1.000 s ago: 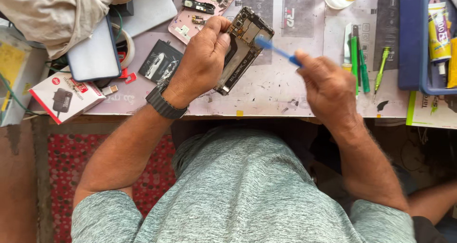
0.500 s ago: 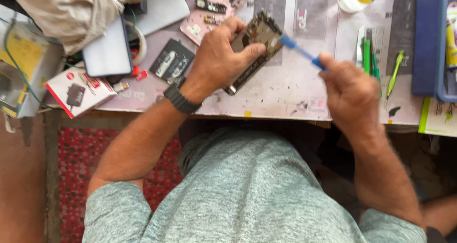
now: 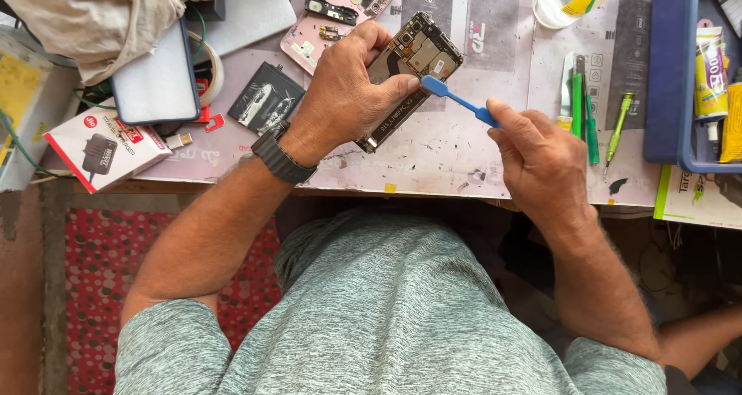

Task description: The person cleans the internal components of a disassembled smartphone using a toothbrush and a liquid from a spray bottle. They repeatedly brush the motherboard and battery area, periodically applying more liquid to the brush to continue cleaning the device's interior.

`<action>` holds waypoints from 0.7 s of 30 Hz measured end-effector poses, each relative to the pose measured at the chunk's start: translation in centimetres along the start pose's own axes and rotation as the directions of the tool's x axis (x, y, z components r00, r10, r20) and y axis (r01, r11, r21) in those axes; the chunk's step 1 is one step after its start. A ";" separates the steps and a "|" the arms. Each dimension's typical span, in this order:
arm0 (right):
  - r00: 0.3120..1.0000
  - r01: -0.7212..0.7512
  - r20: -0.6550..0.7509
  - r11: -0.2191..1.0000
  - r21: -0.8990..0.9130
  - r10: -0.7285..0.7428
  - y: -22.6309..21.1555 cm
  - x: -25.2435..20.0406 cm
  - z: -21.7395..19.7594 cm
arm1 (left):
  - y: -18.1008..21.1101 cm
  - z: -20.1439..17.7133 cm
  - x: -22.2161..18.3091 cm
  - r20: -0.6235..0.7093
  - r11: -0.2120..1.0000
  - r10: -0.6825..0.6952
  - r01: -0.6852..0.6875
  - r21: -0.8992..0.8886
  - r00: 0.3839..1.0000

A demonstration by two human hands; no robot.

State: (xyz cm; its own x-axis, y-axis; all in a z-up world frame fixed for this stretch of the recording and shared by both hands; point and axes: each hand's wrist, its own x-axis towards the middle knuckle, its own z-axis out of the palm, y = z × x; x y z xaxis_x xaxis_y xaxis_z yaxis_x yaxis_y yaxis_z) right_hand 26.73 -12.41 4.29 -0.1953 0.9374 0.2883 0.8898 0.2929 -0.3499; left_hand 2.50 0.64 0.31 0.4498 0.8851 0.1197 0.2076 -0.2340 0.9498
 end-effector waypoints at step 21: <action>0.893 -0.381 0.420 -0.227 0.896 0.158 1.1 7.8 1.6 | -1.8 -0.5 -0.1 -0.084 0.991 -0.124 0.127 0.039 0.989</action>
State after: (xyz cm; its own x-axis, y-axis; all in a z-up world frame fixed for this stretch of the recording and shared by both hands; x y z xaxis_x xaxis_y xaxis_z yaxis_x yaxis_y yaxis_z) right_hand 25.51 -4.43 4.71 -0.2068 0.9631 -0.1726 -0.4970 -0.2553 -0.8293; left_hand 1.68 1.14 -1.27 0.3459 0.9379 0.0254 0.2965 -0.1349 0.9454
